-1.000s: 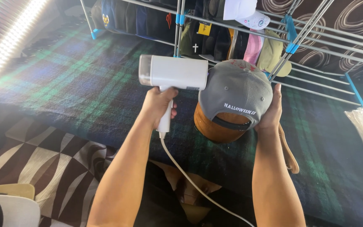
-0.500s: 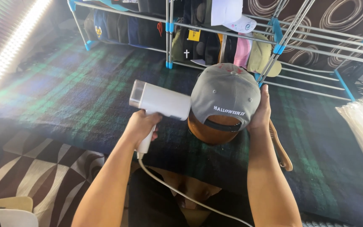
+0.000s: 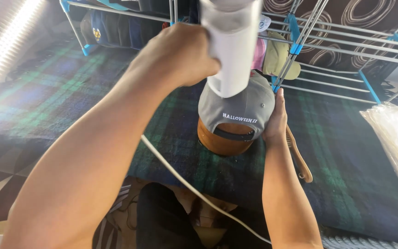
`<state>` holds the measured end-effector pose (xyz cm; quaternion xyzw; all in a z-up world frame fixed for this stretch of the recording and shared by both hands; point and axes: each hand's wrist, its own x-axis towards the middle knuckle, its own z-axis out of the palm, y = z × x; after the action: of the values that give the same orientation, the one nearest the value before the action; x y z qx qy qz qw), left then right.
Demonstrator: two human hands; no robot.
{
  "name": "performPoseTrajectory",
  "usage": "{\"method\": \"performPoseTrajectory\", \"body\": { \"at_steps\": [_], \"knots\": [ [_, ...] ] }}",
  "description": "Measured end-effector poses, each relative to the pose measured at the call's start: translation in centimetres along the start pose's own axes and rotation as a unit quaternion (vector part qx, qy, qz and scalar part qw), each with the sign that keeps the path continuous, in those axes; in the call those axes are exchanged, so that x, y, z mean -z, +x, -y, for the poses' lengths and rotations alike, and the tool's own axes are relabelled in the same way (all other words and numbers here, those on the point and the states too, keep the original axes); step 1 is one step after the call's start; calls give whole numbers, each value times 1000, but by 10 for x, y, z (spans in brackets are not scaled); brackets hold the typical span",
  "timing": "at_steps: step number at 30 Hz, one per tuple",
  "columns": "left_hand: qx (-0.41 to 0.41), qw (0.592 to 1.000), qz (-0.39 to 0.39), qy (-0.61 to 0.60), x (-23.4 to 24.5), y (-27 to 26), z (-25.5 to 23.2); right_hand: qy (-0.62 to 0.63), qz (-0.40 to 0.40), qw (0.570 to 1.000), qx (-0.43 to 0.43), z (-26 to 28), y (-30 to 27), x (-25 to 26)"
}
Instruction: Brushing and steaming baseball caps on a wooden form to finish or reshape them.
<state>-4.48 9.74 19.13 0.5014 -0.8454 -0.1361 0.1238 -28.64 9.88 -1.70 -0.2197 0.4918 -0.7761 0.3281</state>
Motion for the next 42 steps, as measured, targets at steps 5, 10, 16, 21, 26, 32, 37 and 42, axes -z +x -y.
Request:
{"method": "performPoseTrajectory", "body": {
  "at_steps": [5, 10, 16, 21, 26, 32, 37, 42],
  "knots": [
    [-104, 990, -74, 60, -32, 31, 3, 1, 8, 1000, -10, 5, -8, -4],
    [-101, 993, -52, 30, -52, -10, 22, 26, 59, 998, 8, -1, -1, 3],
    [-104, 933, -343, -25, -170, -15, 93, 37, 127, 990, 37, -11, 11, 18],
    [31, 914, -379, -144, -223, -34, 92, 69, 104, 992, 19, -19, 17, 19],
    [83, 902, -347, -242, -283, -40, 103, 61, 139, 988, 11, -12, 17, 14],
    [196, 861, -205, -422, -245, -62, 85, 32, 159, 987, 20, -7, 7, 10],
    [259, 813, -118, -508, -220, -75, 85, -6, 164, 986, 34, -18, 23, 23],
    [148, 696, -207, -672, -239, -81, 84, 53, 160, 985, 28, -1, -8, -4]
  ]
}}
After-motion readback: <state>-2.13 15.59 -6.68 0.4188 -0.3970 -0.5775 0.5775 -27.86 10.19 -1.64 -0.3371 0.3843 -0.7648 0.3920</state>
